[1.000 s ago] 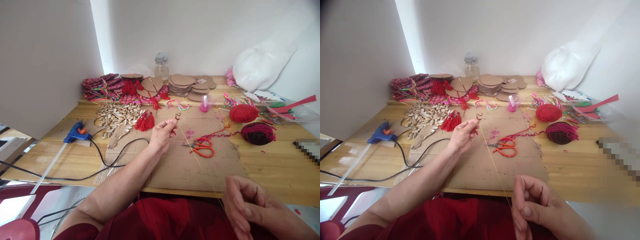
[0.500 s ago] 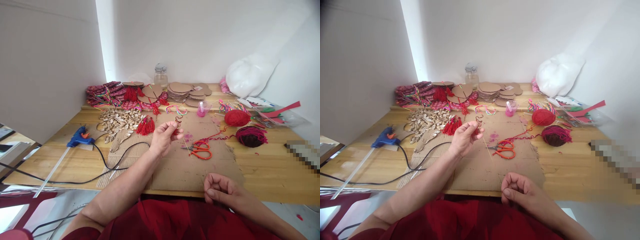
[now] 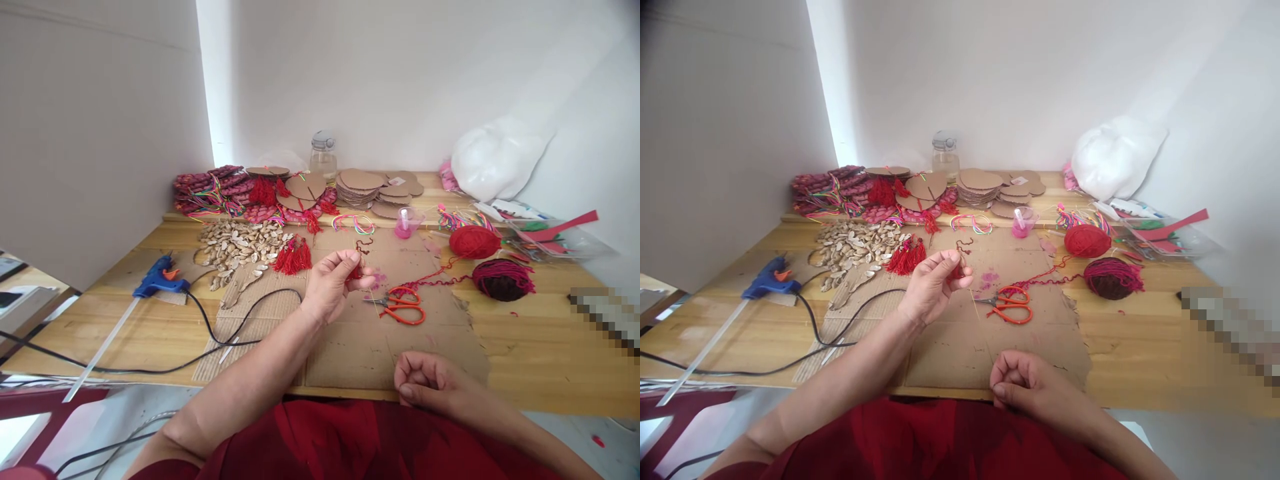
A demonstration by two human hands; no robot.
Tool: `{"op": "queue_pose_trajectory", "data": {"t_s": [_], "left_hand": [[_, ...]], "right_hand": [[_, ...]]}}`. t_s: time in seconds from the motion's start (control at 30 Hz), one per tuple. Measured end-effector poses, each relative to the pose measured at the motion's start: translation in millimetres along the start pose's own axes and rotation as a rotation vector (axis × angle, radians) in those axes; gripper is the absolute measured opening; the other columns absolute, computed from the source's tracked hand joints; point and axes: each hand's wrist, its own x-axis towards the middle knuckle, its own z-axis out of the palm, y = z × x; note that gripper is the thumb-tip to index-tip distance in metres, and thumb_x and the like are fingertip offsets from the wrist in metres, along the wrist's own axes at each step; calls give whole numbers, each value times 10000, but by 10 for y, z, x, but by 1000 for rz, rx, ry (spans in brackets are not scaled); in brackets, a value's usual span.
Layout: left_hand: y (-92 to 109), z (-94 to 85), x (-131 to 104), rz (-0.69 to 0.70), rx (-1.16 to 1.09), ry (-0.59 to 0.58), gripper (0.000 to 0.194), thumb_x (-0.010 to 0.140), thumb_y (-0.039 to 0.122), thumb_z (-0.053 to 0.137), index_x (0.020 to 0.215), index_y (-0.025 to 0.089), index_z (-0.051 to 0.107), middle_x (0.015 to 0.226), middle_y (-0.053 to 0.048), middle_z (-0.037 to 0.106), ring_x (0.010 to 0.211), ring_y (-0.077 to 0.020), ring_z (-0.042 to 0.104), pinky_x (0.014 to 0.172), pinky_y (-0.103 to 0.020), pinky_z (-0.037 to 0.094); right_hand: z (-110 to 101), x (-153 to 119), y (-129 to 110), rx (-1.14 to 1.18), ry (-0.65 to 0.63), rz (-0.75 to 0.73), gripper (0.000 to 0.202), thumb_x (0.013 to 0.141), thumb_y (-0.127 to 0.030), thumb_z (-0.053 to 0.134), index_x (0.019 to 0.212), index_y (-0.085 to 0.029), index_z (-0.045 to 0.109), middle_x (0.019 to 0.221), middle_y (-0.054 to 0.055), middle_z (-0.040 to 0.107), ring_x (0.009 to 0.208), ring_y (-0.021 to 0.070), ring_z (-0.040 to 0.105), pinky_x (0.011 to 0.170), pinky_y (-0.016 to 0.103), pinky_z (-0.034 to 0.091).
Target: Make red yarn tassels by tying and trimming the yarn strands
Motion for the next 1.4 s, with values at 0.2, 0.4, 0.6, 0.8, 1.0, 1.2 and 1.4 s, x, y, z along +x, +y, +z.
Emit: {"op": "queue_pose_trajectory", "data": {"t_s": [0.2,0.4,0.6,0.8,1.0,1.2,1.4], "left_hand": [[-34,-28,1,87,135,14,349,683,374,844,791,103,651,722,10,620,573,-58,582,552,-188,566],[-82,-2,-48,149,444,50,276,718,349,791,772,114,656,654,12,623,498,-69,573,497,-192,518],[-116,6,-77,114,575,21,214,757,318,740,776,121,658,586,17,618,463,-71,564,472,-178,469],[-125,3,-74,101,631,14,206,764,324,731,750,128,670,584,8,627,473,-77,559,465,-179,446],[-152,-4,-62,105,630,29,192,753,314,751,738,135,683,592,0,641,466,-81,552,454,-183,440],[-179,-18,-54,98,666,27,182,761,309,743,723,141,683,577,7,629,460,-71,525,445,-174,417],[-183,-34,-30,57,655,24,190,755,309,758,741,130,696,613,-2,645,439,-62,520,419,-172,411]], "right_hand": [[18,6,-233,-275,5,-27,226,925,-397,612,910,-174,581,736,-11,598,623,98,464,571,220,338],[-134,42,-966,-565,748,-504,183,928,-378,601,948,-227,703,997,57,722,905,211,655,771,310,497],[-356,452,-1215,-577,803,-411,266,873,-408,643,1024,-209,733,798,26,702,555,128,529,521,264,395],[-413,626,-1145,-620,740,-358,183,845,-372,644,825,-199,701,577,-34,578,458,97,390,459,260,275],[-430,635,-1134,-698,744,-476,128,841,-297,635,800,-200,708,746,16,691,613,149,546,560,290,367],[-474,684,-1090,-754,739,-546,69,816,-232,650,752,-215,667,786,37,690,763,211,593,727,359,431],[-474,754,-1009,-703,718,-629,65,822,-191,612,759,-203,624,825,42,663,835,217,586,754,351,428]]}}
